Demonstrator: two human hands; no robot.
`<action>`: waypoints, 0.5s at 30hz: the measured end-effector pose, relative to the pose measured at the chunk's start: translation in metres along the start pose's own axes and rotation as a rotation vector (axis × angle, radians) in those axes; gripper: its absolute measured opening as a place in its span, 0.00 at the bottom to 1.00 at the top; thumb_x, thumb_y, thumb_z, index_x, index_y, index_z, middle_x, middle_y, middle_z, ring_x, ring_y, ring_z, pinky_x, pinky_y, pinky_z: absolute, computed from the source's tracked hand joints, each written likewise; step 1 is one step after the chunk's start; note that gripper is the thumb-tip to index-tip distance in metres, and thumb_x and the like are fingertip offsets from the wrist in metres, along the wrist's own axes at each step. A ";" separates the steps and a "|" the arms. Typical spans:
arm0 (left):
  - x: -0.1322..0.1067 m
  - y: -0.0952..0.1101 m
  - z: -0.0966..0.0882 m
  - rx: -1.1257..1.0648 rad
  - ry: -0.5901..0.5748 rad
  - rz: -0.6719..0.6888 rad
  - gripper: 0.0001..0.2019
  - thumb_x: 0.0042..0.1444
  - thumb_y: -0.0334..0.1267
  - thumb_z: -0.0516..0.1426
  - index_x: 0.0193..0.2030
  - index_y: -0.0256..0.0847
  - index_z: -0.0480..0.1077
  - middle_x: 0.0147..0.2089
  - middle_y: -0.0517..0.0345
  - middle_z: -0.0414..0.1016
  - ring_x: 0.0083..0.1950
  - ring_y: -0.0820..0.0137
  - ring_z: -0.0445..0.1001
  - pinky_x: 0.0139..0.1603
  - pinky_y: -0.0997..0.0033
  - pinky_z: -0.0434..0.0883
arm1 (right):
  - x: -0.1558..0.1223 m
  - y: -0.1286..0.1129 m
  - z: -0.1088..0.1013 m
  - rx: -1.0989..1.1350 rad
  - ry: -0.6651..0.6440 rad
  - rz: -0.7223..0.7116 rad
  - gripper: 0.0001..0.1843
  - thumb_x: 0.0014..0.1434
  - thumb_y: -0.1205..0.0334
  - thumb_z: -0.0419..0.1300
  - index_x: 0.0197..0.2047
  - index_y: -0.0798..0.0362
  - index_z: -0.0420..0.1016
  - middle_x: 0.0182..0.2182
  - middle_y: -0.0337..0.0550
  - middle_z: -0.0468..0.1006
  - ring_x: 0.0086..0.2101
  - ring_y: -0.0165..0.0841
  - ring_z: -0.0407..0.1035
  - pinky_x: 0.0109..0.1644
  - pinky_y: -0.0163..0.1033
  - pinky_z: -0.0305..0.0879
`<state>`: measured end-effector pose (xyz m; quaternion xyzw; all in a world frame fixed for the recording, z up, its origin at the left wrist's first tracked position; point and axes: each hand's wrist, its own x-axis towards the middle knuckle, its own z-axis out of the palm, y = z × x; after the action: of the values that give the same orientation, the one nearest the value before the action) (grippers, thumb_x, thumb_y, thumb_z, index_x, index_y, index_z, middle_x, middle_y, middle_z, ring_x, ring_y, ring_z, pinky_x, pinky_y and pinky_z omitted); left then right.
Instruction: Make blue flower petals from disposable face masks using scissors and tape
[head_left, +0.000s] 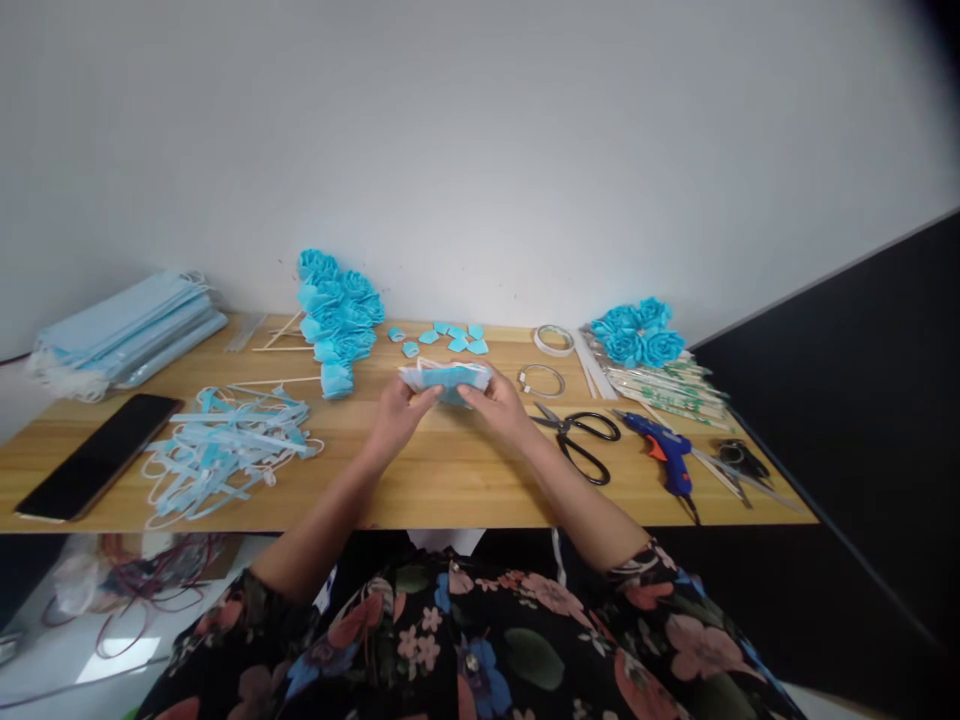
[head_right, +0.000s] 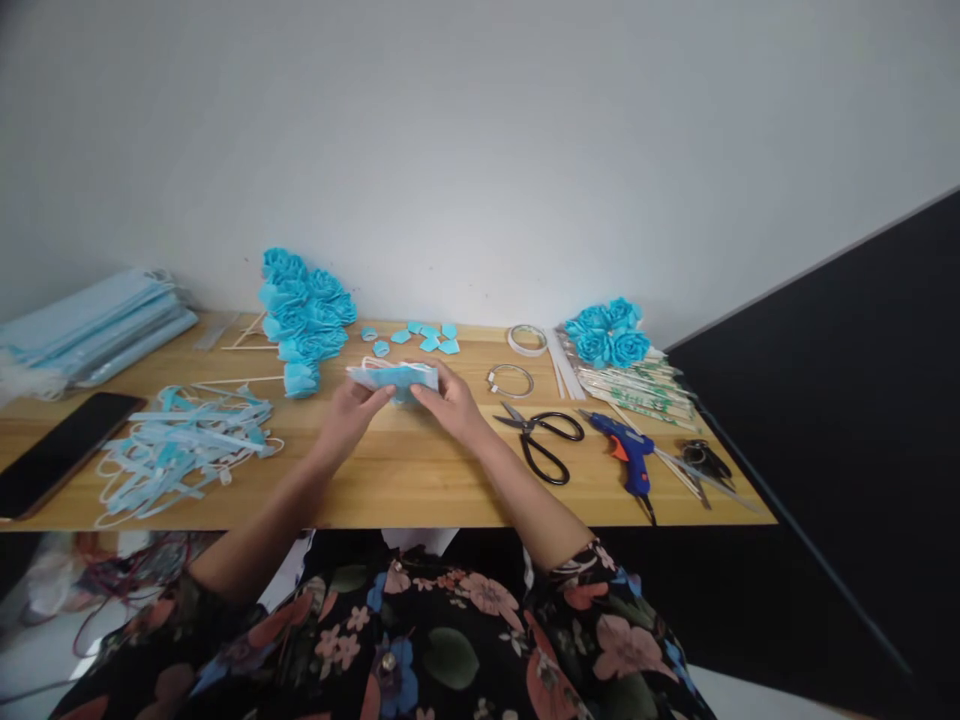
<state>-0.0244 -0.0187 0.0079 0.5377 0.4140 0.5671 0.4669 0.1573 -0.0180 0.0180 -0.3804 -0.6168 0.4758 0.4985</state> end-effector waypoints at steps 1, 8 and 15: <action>0.000 -0.006 0.000 -0.003 -0.012 -0.010 0.15 0.51 0.45 0.67 0.41 0.39 0.76 0.43 0.52 0.81 0.47 0.58 0.77 0.54 0.59 0.71 | 0.000 0.007 0.001 0.025 0.012 0.016 0.24 0.58 0.46 0.67 0.55 0.47 0.76 0.51 0.43 0.80 0.50 0.39 0.73 0.59 0.46 0.67; 0.001 -0.022 0.001 0.024 -0.003 -0.073 0.16 0.50 0.47 0.67 0.41 0.38 0.77 0.41 0.53 0.82 0.45 0.60 0.78 0.54 0.59 0.71 | 0.000 0.028 0.005 0.047 0.032 0.048 0.23 0.56 0.44 0.67 0.49 0.51 0.79 0.50 0.45 0.82 0.50 0.39 0.74 0.61 0.46 0.65; 0.005 0.008 -0.011 -0.010 -0.024 -0.069 0.18 0.51 0.51 0.66 0.42 0.39 0.79 0.37 0.57 0.81 0.39 0.62 0.77 0.39 0.67 0.73 | -0.003 -0.006 0.011 0.127 0.058 0.202 0.27 0.46 0.41 0.72 0.43 0.52 0.80 0.40 0.44 0.84 0.39 0.40 0.75 0.47 0.45 0.72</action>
<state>-0.0359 -0.0152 0.0154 0.5276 0.4239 0.5461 0.4937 0.1471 -0.0241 0.0222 -0.4219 -0.5292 0.5504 0.4889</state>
